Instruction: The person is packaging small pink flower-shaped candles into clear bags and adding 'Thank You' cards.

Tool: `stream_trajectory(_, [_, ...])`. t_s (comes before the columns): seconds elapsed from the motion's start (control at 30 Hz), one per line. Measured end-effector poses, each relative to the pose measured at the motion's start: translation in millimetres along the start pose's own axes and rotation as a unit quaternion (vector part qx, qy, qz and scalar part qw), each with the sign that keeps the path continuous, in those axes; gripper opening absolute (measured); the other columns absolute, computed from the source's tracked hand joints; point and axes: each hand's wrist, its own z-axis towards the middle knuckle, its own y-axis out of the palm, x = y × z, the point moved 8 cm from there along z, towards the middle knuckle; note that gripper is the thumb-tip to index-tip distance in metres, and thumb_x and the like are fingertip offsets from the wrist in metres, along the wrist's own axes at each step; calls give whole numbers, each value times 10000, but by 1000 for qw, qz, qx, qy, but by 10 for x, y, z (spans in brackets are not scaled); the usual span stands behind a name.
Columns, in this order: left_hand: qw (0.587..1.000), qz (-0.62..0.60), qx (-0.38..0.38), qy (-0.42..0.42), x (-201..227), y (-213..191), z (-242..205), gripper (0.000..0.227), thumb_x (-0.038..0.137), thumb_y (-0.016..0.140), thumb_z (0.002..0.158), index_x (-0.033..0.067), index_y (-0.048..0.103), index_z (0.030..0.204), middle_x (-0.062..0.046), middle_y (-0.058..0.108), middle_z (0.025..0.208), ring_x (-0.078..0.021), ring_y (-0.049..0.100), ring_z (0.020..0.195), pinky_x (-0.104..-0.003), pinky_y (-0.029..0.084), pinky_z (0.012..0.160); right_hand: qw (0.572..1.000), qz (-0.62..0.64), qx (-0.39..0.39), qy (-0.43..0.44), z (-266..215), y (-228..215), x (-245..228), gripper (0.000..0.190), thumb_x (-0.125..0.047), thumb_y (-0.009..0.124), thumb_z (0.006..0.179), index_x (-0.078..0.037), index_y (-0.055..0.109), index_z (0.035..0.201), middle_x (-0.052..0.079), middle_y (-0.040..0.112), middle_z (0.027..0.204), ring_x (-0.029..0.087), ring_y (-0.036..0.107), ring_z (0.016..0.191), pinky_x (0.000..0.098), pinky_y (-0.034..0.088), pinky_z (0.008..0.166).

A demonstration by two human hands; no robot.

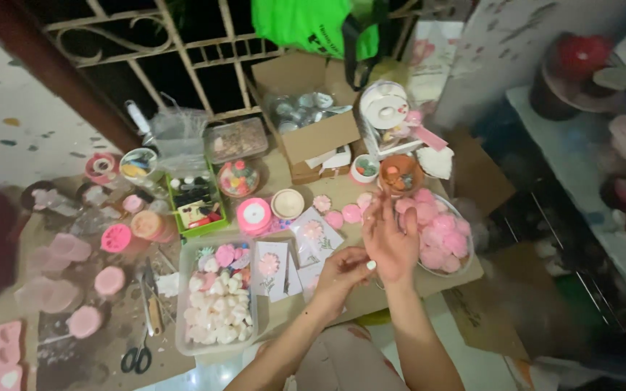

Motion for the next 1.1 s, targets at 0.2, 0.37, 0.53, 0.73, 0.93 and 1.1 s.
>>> stream_trajectory(0.2, [968,-39,-195,-154,-747,377,10,316,339,631,1013,237,540,1297,-53,716,1005,-164,682,900,-306,550,825,998,34,-48,-13,-313,218,-207,502,-432,501,1095,-64,578,1428,83,637,1329,212,585,1171,414,443,1066])
stream_trajectory(0.37, [637,605,-470,89,-1055,790,-265,460,469,640,909,65,713,1117,-124,728,1028,-297,682,998,-473,516,918,922,-388,7,2,-289,755,-273,359,-315,616,1033,-37,654,1257,88,690,1160,211,625,1062,381,484,957])
stream_trajectory(0.53, [551,769,-324,5,-1067,370,-240,606,481,773,771,66,691,1204,-240,666,1135,-490,564,1183,-721,361,1026,507,-842,130,-132,137,1383,-889,231,-36,711,854,-33,720,1084,55,735,1048,104,688,900,280,555,798])
stream_trajectory(0.73, [722,664,-155,117,192,181,-265,507,198,715,830,12,622,1293,-237,650,1264,-425,620,1160,-580,487,974,420,-884,-5,-206,1754,2558,-262,147,38,648,976,10,675,1117,70,725,986,142,727,892,275,582,782])
stream_trajectory(0.93, [825,532,16,189,764,-543,-490,455,58,720,805,39,655,1255,-188,701,1205,-385,675,1104,-424,532,963,338,-909,-104,-219,3853,2313,-716,139,99,553,938,29,653,1004,93,744,976,206,783,964,302,636,823])
stream_trajectory(1.1, [834,513,162,125,231,-1887,-694,480,84,731,808,132,688,1284,-110,762,1143,-245,782,923,-371,614,827,266,-959,100,8,4352,1842,-676,121,-45,727,819,36,741,909,124,739,803,249,730,729,376,602,664])
